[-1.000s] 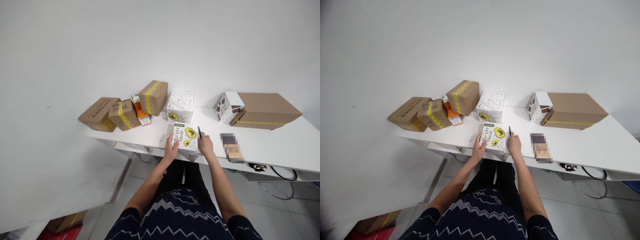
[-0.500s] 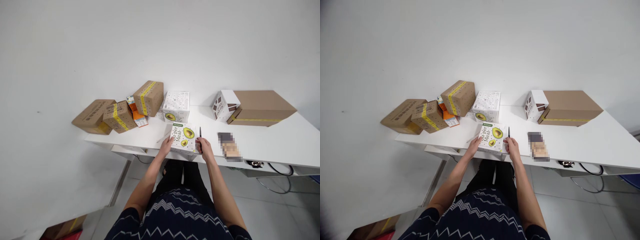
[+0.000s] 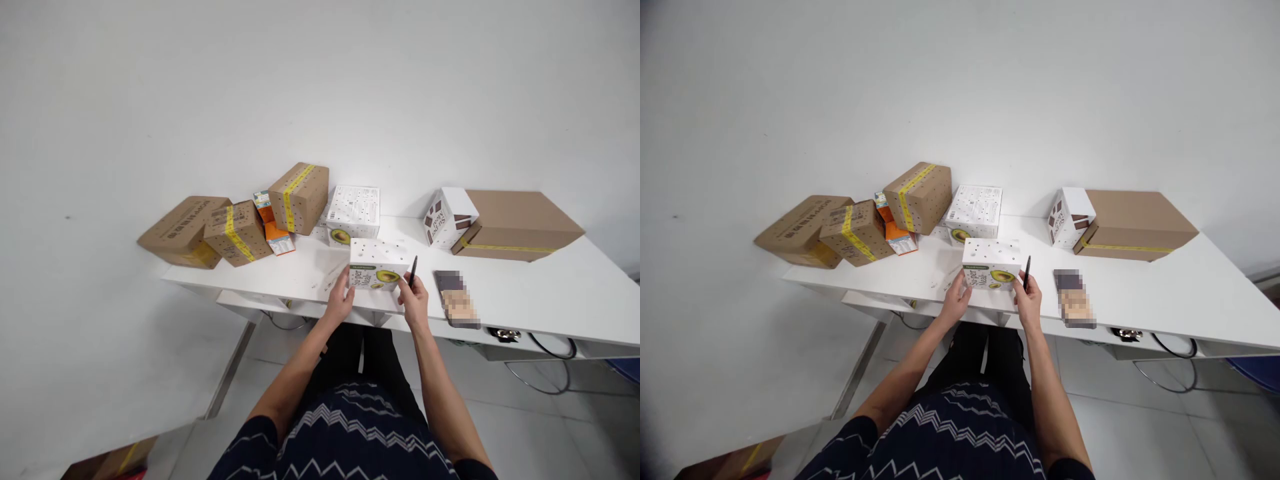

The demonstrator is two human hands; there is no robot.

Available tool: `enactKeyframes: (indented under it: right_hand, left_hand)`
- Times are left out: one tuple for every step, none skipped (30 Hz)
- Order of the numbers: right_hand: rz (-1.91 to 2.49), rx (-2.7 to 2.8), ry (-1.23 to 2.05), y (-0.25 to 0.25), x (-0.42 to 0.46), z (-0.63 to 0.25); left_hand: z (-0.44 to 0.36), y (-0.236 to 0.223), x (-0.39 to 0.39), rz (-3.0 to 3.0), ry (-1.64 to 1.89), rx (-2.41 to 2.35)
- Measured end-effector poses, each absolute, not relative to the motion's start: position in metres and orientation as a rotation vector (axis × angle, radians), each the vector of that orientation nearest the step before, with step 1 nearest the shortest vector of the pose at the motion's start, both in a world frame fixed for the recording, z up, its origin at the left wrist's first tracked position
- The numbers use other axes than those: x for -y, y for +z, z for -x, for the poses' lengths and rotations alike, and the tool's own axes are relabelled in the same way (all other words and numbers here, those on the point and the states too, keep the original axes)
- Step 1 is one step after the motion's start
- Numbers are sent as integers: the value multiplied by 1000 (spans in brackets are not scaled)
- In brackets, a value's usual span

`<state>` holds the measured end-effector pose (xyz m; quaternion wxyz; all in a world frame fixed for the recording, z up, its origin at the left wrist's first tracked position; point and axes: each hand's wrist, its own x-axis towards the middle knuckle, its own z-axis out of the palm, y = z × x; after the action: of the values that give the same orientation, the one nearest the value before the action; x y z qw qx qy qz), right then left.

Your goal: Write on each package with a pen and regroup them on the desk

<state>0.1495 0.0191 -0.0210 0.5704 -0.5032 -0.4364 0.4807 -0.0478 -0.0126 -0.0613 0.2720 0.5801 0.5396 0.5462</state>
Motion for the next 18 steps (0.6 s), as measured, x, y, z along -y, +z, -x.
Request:
enactKeyframes:
  right_hand:
    - [1146, 968, 1164, -26, -20, -149]
    - [1112, 911, 1195, -30, -20, -149]
    - [1084, 855, 1222, -32, -21, -149]
    - [1061, 805, 1245, -33, -21, -149]
    - [1045, 761, 1260, -32, -22, -148]
    - [1036, 728, 1269, -31, -23, -148]
    - [1031, 707, 1272, -29, -23, -148]
    - [1031, 697, 1273, -27, -24, -147]
    - [1034, 692, 1272, -25, -24, -147]
    - [1039, 689, 1267, -24, -24, -146]
    - [1046, 687, 1263, -23, -25, -146]
    - [1055, 686, 1257, -22, -25, -145]
    - [1065, 686, 1251, -21, -25, -145]
    - [1076, 691, 1247, -19, -26, -146]
    - [1085, 699, 1244, -17, -26, -146]
    - [1091, 713, 1242, -15, -27, -147]
    - [1094, 732, 1240, -11, -28, -148]
    - [1095, 753, 1236, -8, -29, -149]
  left_hand:
    - [47, -64, 13, -1566, 1466, -1449]
    - [47, -66, 14, -1561, 1465, -1441]
    - [47, -65, 15, -1541, 1467, -1434]
    - [48, -63, 15, -1503, 1469, -1429]
    - [48, -59, 15, -1451, 1473, -1427]
    - [49, -52, 15, -1392, 1483, -1424]
    - [50, -45, 15, -1334, 1501, -1420]
    - [50, -36, 14, -1286, 1526, -1415]
    - [51, -26, 12, -1248, 1552, -1410]
    - [51, -15, 10, -1222, 1574, -1407]
    - [50, -5, 8, -1206, 1585, -1404]
    - [50, 5, 5, -1199, 1581, -1407]
    - [48, 13, 2, -1198, 1566, -1422]
    - [47, 20, -1, -1206, 1545, -1449]
    - [46, 25, -5, -1221, 1519, -1484]
    - [44, 28, -8, -1238, 1492, -1525]
    - [43, 29, -11, -1255, 1463, -1563]
    - [43, 29, -13, -1270, 1437, -1592]
